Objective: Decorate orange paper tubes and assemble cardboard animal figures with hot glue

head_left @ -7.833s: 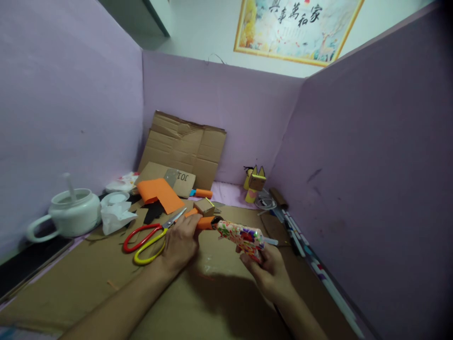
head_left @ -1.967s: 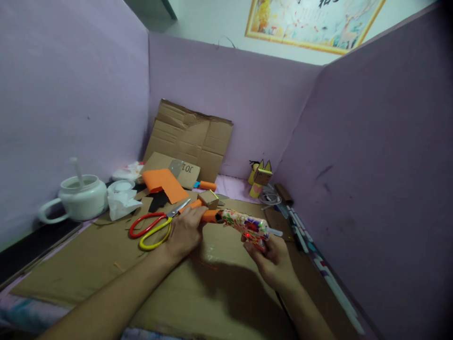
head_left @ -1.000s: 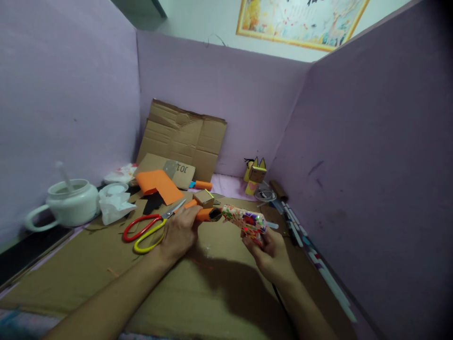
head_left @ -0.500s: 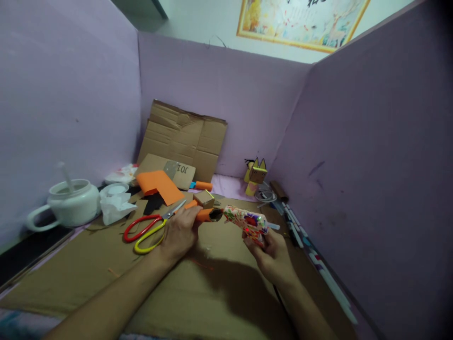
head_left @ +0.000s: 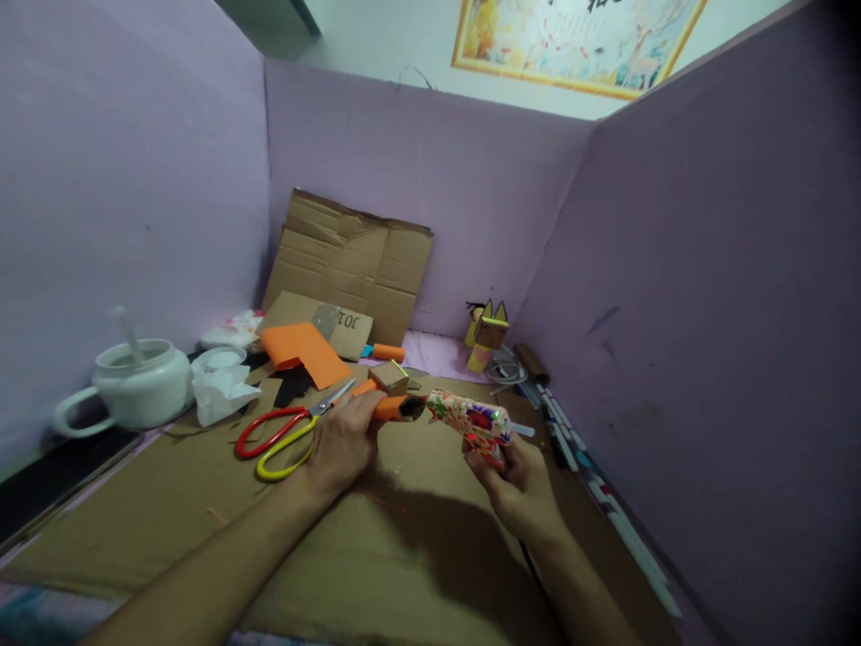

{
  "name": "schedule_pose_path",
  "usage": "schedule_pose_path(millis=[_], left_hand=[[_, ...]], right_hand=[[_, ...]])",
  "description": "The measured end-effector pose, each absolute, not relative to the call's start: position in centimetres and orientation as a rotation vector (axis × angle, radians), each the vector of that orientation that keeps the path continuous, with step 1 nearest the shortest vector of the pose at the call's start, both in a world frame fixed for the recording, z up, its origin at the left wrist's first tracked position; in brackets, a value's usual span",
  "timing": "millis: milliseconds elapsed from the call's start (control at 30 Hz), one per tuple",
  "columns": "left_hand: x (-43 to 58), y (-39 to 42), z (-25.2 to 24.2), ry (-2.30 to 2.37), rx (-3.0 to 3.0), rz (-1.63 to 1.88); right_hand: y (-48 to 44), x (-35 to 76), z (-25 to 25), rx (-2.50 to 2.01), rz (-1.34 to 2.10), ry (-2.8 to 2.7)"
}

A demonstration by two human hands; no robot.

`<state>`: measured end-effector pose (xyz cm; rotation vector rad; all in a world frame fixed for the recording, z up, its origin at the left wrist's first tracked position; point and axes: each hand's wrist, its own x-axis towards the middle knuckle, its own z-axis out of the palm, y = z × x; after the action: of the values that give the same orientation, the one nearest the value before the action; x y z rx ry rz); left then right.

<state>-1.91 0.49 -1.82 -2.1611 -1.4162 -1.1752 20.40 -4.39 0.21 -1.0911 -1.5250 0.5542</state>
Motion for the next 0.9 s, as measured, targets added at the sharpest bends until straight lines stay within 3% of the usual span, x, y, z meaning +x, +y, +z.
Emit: schedule_pose_path(millis=[900], left_hand=[[-1.9,0.5,-2.0,-1.466,-2.223,-1.188]], right_hand=[[-4.3,20.3,0.4,-1.057,0.63,-1.518]])
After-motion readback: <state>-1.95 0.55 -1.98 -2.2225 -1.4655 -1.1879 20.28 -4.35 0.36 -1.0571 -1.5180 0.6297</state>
